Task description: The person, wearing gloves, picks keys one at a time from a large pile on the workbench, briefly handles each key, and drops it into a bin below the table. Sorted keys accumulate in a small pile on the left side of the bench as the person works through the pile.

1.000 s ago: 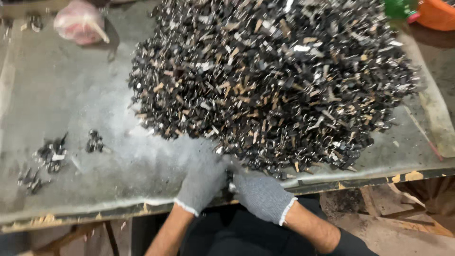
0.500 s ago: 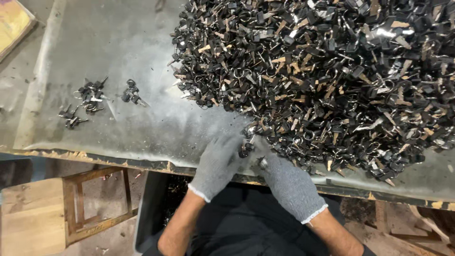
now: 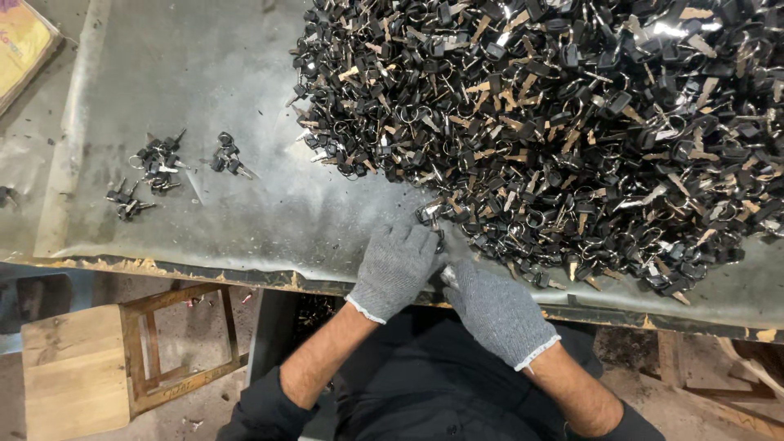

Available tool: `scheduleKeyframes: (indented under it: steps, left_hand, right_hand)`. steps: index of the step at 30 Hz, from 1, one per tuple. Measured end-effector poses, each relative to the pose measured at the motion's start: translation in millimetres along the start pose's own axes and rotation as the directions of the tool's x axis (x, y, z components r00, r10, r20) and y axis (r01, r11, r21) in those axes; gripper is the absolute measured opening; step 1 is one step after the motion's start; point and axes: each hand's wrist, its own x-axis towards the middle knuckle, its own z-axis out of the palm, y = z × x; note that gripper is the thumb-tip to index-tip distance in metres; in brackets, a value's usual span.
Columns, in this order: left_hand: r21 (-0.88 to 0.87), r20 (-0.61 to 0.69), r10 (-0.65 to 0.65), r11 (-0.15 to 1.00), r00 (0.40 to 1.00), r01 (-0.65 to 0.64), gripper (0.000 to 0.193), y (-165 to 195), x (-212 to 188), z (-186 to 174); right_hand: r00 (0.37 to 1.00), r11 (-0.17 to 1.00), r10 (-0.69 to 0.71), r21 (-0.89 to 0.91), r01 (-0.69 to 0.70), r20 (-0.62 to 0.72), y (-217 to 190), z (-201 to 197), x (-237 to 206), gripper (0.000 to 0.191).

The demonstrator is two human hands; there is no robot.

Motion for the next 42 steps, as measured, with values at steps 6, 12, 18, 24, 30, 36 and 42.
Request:
scheduleKeyframes:
  steps: [6,12,18,24,30,36,42]
  left_hand:
    - [-0.077,0.180,-0.041,0.996,0.983,0.056,0.044,-6,6,-5]
    - [-0.562,0.111,-0.368,0.743,0.923,0.363,0.025,10,0,-17]
    - [-0.363,0.244,-0.493,0.752,0.835,0.550,0.027,10,3,-23]
    - [-0.395,0.309,-0.517,0.694,0.798,0.602,0.021,6,-2,-15]
    - [-0.317,0.111,-0.349,0.875,0.931,0.366,0.013,7,-12,2]
    - [-0.296,0.137,-0.340,0.882,0.930,0.367,0.012,7,-21,10]
    - [-0.188,0.070,-0.239,0.950,0.968,0.249,0.017,9,-23,17]
  right_hand:
    - [0.946,0.969,0.240,-0.113,-0.219,0.217,-13,-10,6,0.066]
    - [0.864,0.934,0.356,-0.101,-0.344,0.357,-13,-13,14,0.083]
    - [0.988,0.977,0.150,-0.154,-0.145,0.026,1,4,1,0.032]
    - [0.991,0.993,0.114,-0.034,-0.112,0.068,12,9,7,0.054]
    - [0.989,0.973,0.146,-0.186,-0.140,0.024,-10,4,20,0.059]
    - [0.918,0.961,0.269,-0.153,-0.233,0.293,-2,-6,25,0.052]
    - [0.989,0.961,0.137,-0.249,-0.118,0.060,5,14,17,0.047]
